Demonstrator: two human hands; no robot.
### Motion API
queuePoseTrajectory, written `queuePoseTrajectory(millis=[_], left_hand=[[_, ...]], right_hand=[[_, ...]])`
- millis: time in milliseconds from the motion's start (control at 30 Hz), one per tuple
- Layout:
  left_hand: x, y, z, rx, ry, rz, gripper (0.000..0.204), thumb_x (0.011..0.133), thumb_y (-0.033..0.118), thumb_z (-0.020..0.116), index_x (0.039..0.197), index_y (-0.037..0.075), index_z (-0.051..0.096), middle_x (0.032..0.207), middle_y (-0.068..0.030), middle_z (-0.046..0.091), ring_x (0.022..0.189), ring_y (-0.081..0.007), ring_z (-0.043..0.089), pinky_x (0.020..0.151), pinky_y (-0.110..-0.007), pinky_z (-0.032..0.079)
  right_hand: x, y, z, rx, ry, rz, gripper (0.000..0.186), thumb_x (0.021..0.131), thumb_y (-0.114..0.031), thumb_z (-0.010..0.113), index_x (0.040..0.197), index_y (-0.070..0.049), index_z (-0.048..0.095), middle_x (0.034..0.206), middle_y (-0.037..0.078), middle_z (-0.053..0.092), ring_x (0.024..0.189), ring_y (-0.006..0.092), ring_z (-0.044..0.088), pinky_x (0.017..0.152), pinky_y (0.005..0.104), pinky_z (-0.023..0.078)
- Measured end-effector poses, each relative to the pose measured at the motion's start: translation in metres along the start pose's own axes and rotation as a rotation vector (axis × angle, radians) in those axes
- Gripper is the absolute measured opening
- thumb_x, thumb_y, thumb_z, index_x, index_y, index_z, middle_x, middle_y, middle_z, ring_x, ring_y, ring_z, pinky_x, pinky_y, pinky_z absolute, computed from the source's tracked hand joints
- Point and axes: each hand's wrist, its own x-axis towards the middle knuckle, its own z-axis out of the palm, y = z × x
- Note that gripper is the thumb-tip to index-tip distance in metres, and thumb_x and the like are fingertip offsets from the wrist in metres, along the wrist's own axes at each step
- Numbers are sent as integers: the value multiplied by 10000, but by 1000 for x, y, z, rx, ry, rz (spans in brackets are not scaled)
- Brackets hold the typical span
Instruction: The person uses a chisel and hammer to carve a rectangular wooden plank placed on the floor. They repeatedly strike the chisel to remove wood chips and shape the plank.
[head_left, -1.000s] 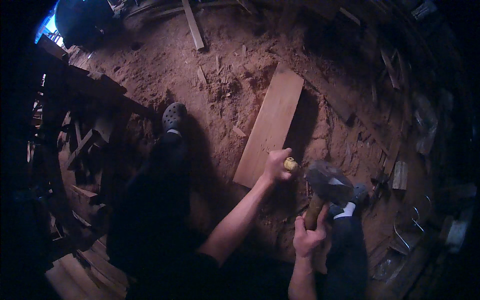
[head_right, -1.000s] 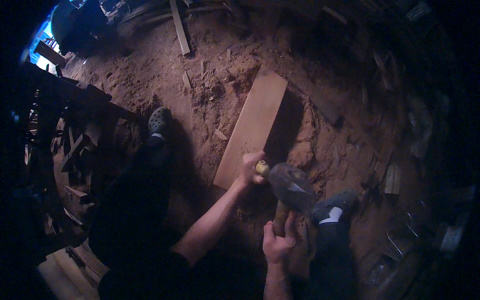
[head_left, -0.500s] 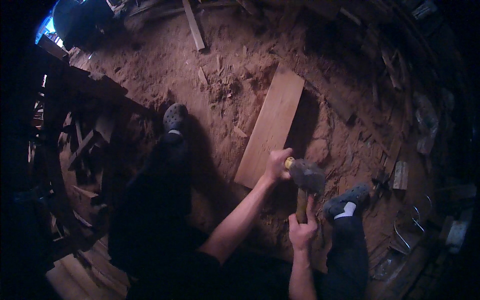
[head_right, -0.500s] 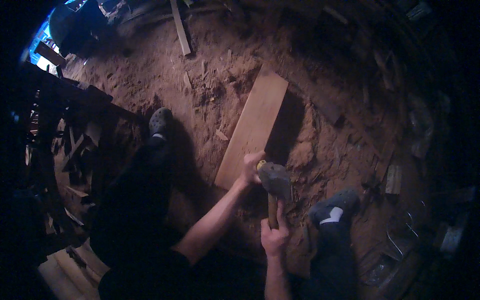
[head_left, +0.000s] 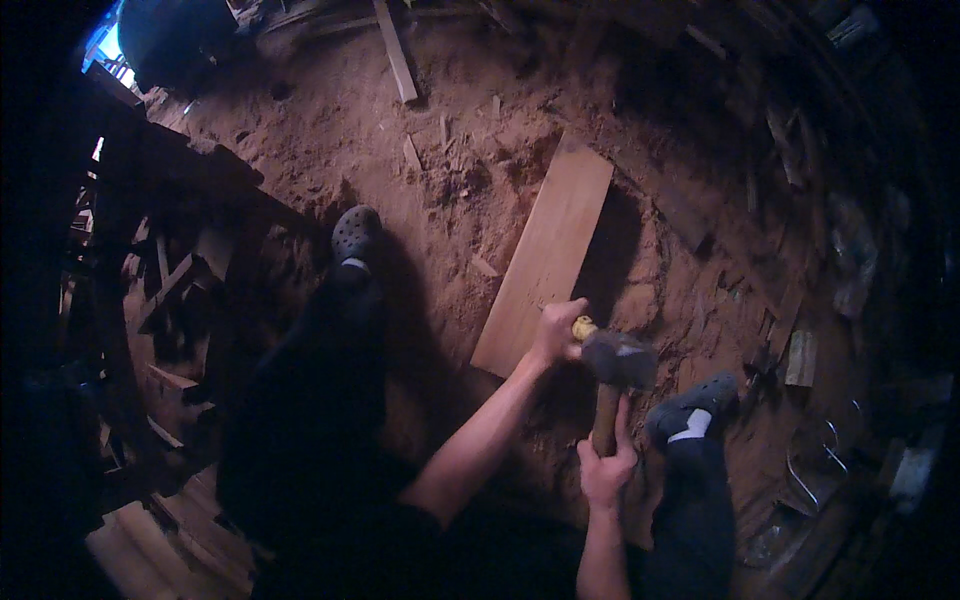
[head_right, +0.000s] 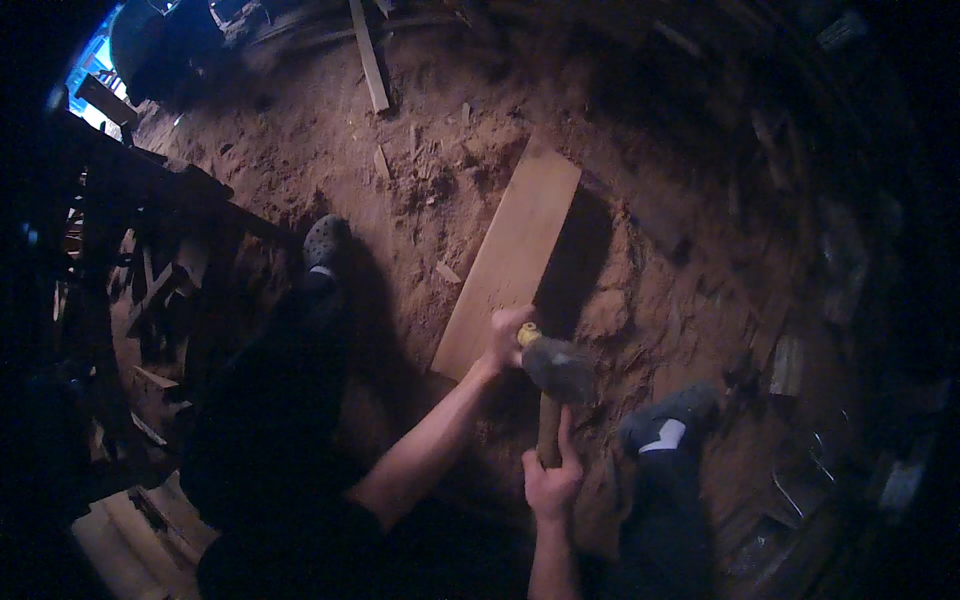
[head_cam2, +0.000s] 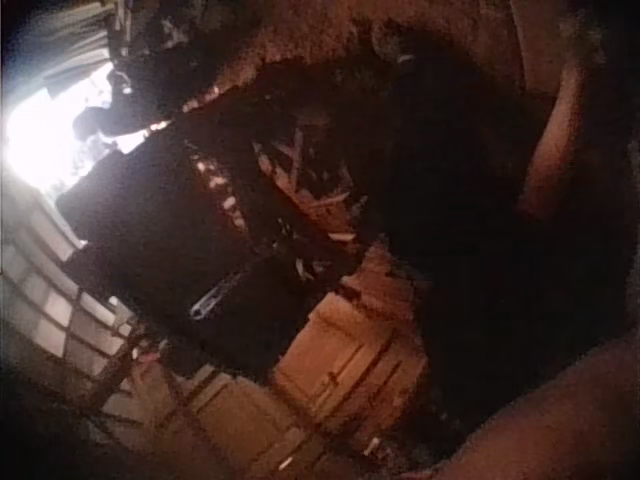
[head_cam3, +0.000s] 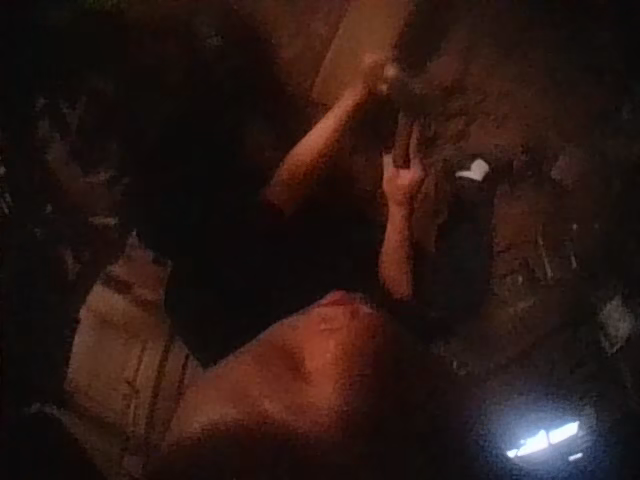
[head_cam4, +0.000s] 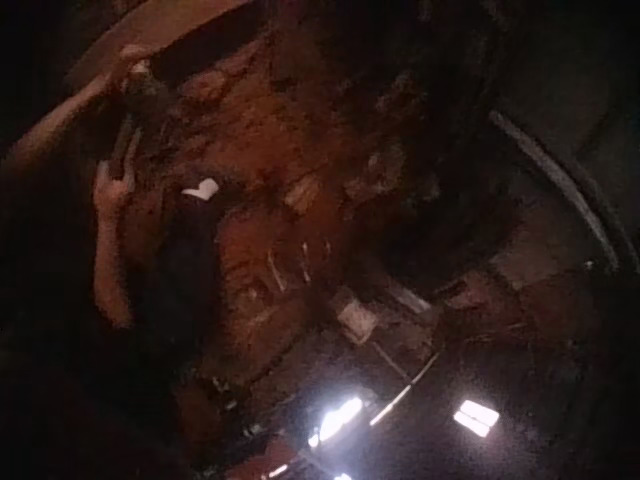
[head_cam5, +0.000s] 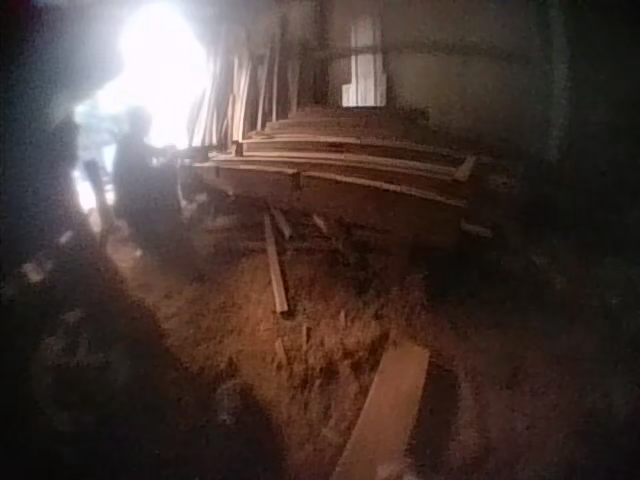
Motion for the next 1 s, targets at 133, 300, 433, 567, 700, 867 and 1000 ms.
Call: queuePoseTrajectory(millis=[133,300,433,567,700,867,1000], left_hand=[[-1,-4,-3,7,-8,80,437,519,343,674,634,30,392,553,-177,421,536,-377,469,479,-403,358],[-4,-4,-3,38,-68,26,359,509,254,638,675,23,420,587,-184,446,575,-388,480,499,-409,371],[0,6,11,-34,-83,20,341,499,228,620,695,21,433,605,-191,460,601,-398,488,513,-413,382],[-2,4,-15,55,-72,-35,321,497,195,611,703,22,437,614,-200,463,606,-412,479,517,-428,378],[2,-1,10,55,-78,-54,351,499,179,607,792,5,523,671,-221,517,659,-405,528,561,-416,418],[41,4,1,80,-31,-270,459,519,150,619,936,-36,579,766,-242,578,737,-378,584,627,-378,464],[20,-5,2,67,-5,-258,442,535,150,626,933,-36,581,815,-221,597,776,-357,589,657,-381,469]], right_hand=[[-18,13,-7,363,-64,248,767,669,46,520,1364,-169,274,721,60,514,477,142,486,435,285,458],[-41,17,-14,830,-43,535,891,652,64,511,1393,-243,122,657,55,452,393,130,421,316,297,387],[-56,50,-26,908,76,702,837,675,25,480,1378,-263,129,671,70,455,386,136,413,321,292,388],[-71,97,-15,1060,-25,901,780,695,1,457,1352,-288,152,677,71,455,385,131,409,320,287,376],[-73,93,-24,1059,-16,823,776,694,-3,468,1342,-283,146,651,71,447,383,137,406,320,289,369],[-68,85,-18,1060,-52,788,834,684,10,496,1361,-268,95,656,84,451,375,145,407,317,293,369],[-68,78,-15,1052,-74,776,840,691,10,479,1365,-289,77,676,92,455,383,150,415,322,303,380]])
